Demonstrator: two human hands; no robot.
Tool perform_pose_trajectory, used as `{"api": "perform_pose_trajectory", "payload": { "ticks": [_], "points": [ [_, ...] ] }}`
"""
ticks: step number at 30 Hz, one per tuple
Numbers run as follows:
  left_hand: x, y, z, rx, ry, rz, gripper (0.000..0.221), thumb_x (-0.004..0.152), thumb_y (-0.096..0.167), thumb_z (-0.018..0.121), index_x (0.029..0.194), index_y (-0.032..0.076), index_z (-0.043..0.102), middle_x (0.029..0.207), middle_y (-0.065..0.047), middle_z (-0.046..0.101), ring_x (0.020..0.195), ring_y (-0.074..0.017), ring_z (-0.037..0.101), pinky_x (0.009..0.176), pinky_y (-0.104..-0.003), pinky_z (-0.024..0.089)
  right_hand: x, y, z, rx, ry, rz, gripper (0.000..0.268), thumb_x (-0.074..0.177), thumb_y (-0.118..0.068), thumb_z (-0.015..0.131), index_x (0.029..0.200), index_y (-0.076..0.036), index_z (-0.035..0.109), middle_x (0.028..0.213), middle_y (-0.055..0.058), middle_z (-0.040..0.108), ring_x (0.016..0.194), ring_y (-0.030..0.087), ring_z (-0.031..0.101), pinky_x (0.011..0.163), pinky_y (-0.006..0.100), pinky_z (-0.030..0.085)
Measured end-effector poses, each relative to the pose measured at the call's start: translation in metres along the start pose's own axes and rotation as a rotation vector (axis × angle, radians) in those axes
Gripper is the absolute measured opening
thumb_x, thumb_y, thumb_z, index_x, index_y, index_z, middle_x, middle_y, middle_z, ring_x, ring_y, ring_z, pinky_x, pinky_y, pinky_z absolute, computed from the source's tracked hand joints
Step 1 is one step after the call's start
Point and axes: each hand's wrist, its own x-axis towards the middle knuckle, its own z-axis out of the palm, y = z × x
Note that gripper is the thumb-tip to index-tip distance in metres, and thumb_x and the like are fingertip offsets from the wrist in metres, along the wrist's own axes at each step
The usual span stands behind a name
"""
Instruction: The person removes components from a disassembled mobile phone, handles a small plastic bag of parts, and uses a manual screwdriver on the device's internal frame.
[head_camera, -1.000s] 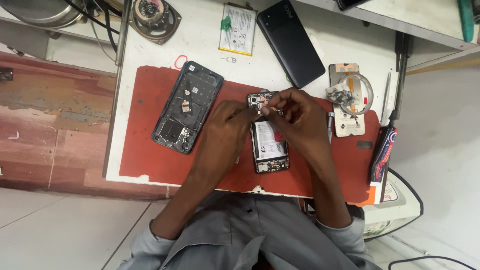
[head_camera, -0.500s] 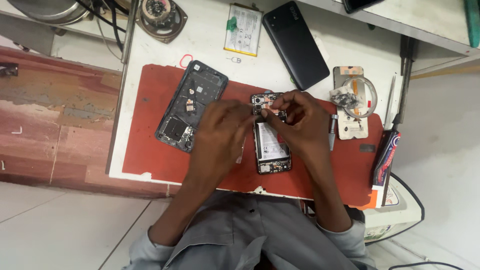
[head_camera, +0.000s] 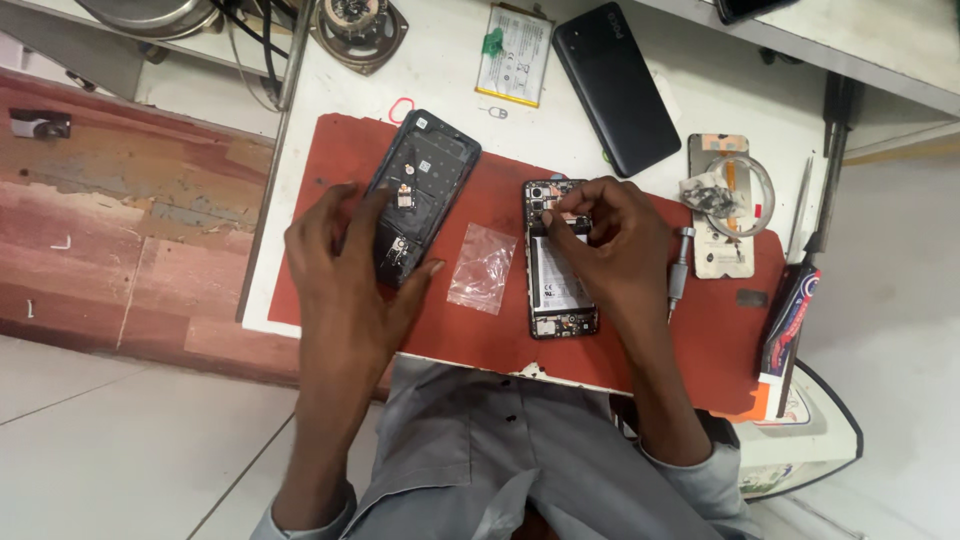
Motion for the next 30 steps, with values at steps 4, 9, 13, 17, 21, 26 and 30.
{"api": "perform_pose_trajectory", "payload": {
  "ticks": [4, 9, 13, 17, 21, 26, 30],
  "points": [
    [-0.005, 0.000, 0.009, -0.001, 0.037, 0.046, 0.066, 0.084, 0.020, 0.088, 0.140, 0.002, 0.058, 0.148, -0.020, 0.046, 0.134, -0.0407, 0.042, 0.109, -0.051, 0.043, 0.004, 0.005, -0.004, 0.088, -0.039, 0.016, 0.018, 0.085, -0.014, 0.085, 0.096, -0.010, 0.071, 0.089, -0.005, 0.068, 0.067, 0.000, 0.052, 0.058, 0.017, 0.042],
    [0.009, -0.007, 0.013, 0.013, 0.108, 0.083, 0.053, 0.083, 0.022, 0.089, 0.127, 0.001, 0.067, 0.134, -0.017, 0.057, 0.122, -0.0375, 0.050, 0.103, -0.051, 0.043, 0.003, 0.005, -0.001, -0.011, 0.006, -0.029, 0.016, 0.086, -0.013, 0.086, 0.093, -0.009, 0.072, 0.087, -0.003, 0.067, 0.066, 0.001, 0.052, 0.058, 0.018, 0.043],
    [0.027, -0.021, 0.011, 0.020, 0.102, 0.065, 0.031, 0.092, 0.016, 0.085, 0.118, 0.003, 0.074, 0.117, -0.014, 0.063, 0.111, -0.0332, 0.058, 0.097, -0.046, 0.047, 0.000, 0.004, 0.000, 0.012, 0.002, -0.019, 0.016, 0.086, -0.012, 0.085, 0.095, -0.008, 0.073, 0.088, -0.003, 0.068, 0.066, 0.002, 0.052, 0.058, 0.019, 0.043],
    [0.032, -0.021, 0.012, 0.026, 0.090, 0.100, 0.026, 0.090, 0.012, 0.085, 0.111, 0.001, 0.074, 0.115, -0.014, 0.063, 0.106, -0.0320, 0.059, 0.093, -0.045, 0.049, -0.002, -0.001, -0.004, 0.047, -0.010, -0.080, 0.019, 0.088, -0.012, 0.084, 0.102, -0.007, 0.073, 0.092, -0.003, 0.071, 0.071, 0.001, 0.058, 0.062, 0.018, 0.047],
    [0.028, -0.015, 0.014, 0.021, 0.145, 0.209, 0.024, 0.087, 0.005, 0.082, 0.108, -0.002, 0.072, 0.122, -0.019, 0.059, 0.112, -0.0352, 0.056, 0.097, -0.044, 0.050, -0.007, -0.005, -0.007, 0.114, -0.002, -0.089, 0.019, 0.091, -0.010, 0.082, 0.107, -0.006, 0.073, 0.096, -0.001, 0.073, 0.074, 0.003, 0.059, 0.062, 0.018, 0.047],
    [0.026, -0.020, 0.016, -0.058, 0.125, 0.218, 0.017, 0.094, 0.004, 0.083, 0.107, 0.001, 0.072, 0.111, -0.013, 0.070, 0.107, -0.0323, 0.065, 0.091, -0.043, 0.054, -0.014, -0.006, -0.017, 0.161, 0.072, -0.114, 0.017, 0.097, -0.009, 0.081, 0.112, -0.004, 0.075, 0.098, 0.003, 0.072, 0.081, 0.004, 0.064, 0.066, 0.019, 0.051],
    [0.023, -0.020, 0.008, -0.029, 0.135, 0.294, 0.011, 0.104, 0.003, 0.081, 0.106, 0.000, 0.071, 0.106, -0.012, 0.073, 0.103, -0.0295, 0.071, 0.087, -0.039, 0.058, -0.022, -0.009, -0.019, 0.316, -0.078, -0.007, 0.020, 0.099, -0.011, 0.075, 0.118, -0.005, 0.072, 0.094, 0.004, 0.074, 0.078, 0.005, 0.067, 0.063, 0.020, 0.054]
  ]
}}
